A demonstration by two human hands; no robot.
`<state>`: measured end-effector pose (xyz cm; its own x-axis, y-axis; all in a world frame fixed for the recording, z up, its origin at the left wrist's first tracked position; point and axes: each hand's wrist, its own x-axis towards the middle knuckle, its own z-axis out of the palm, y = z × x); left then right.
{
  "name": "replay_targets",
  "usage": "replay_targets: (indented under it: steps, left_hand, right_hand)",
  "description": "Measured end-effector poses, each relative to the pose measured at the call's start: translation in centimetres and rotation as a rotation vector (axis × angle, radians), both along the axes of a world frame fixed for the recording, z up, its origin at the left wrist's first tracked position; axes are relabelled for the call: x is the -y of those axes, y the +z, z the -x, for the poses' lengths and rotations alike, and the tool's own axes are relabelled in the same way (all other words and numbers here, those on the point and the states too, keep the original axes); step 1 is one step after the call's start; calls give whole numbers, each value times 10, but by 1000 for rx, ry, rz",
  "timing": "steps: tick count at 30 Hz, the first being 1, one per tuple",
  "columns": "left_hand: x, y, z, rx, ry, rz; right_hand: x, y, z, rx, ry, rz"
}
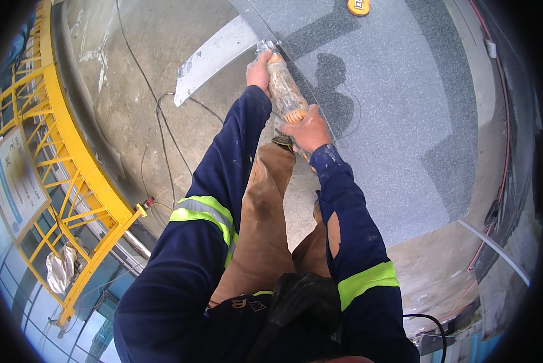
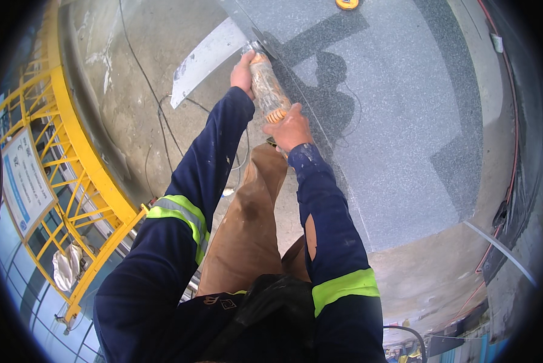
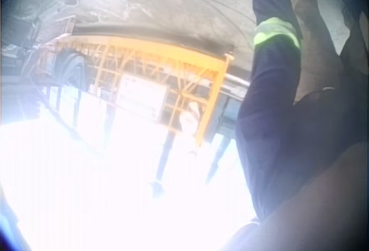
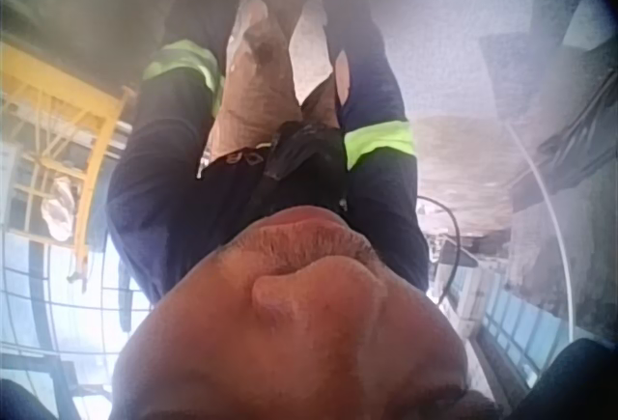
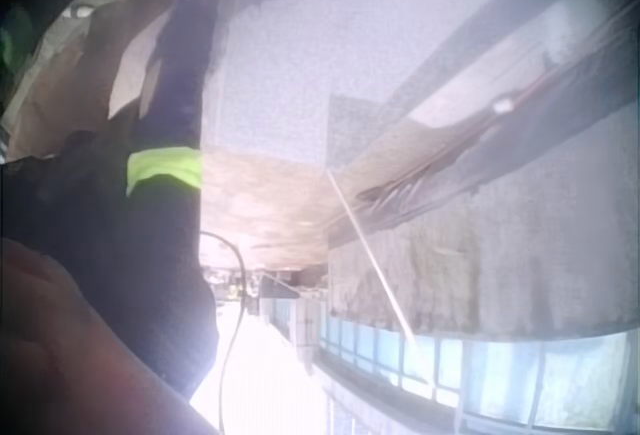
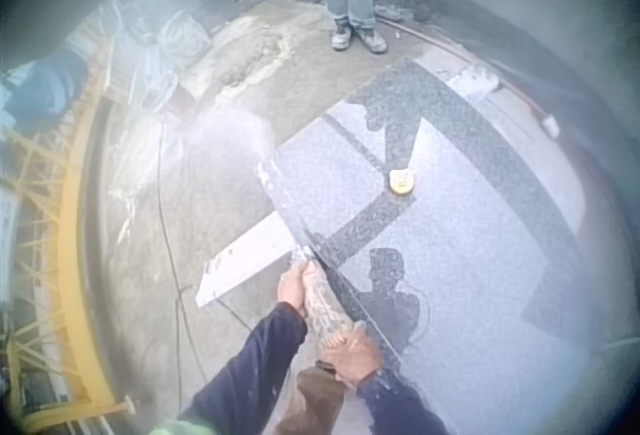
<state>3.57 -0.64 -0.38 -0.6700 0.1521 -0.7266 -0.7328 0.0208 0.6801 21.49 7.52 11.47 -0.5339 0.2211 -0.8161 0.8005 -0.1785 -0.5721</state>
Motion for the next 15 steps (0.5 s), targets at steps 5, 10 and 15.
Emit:
replay_targets:
  steps: [5, 10, 15]
  left_hand:
    - [8, -3, -7, 23, 19, -76]
    - [10, -6, -7, 11, 15, -61]
    - [8, -8, 5, -7, -12, -92]
  right_hand:
    - [7, -4, -9, -6, -12, -63]
    - [6, -4, -10, 17, 0, -38]
    - [2, -6, -1, -12, 18, -45]
